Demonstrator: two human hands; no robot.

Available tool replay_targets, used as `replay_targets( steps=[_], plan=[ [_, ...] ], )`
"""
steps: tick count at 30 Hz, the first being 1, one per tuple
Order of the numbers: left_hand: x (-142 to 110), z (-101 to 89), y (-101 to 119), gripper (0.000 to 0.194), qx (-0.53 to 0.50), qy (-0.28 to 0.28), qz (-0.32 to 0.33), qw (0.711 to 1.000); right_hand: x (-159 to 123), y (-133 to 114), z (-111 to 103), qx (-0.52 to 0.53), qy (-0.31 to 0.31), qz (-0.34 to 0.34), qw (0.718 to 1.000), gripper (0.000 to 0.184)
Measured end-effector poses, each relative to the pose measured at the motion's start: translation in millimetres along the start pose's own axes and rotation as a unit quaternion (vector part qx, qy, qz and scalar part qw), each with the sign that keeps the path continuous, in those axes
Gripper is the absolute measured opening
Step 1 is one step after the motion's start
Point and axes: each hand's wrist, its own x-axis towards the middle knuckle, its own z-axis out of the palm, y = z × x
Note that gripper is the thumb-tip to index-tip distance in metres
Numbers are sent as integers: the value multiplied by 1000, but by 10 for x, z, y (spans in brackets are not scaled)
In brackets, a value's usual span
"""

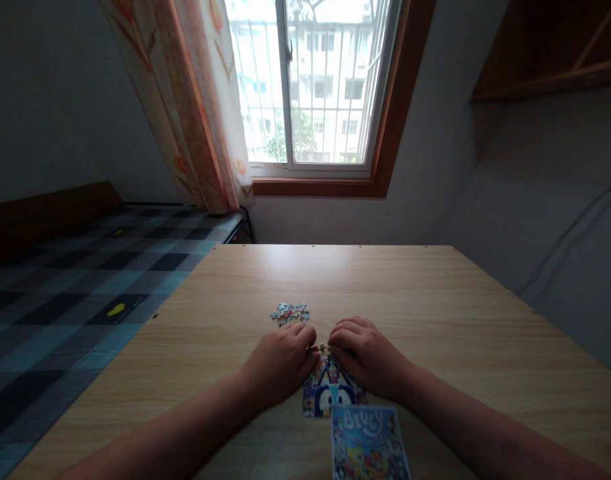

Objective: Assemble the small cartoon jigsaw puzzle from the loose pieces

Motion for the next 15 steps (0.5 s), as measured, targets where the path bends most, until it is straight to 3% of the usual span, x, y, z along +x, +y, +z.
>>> replay_targets(
  steps=[15],
  plan=[
    [-32,-42,52,8,13,3,0,1000,15,-11,-8,24,-12,18,999,11]
  ],
)
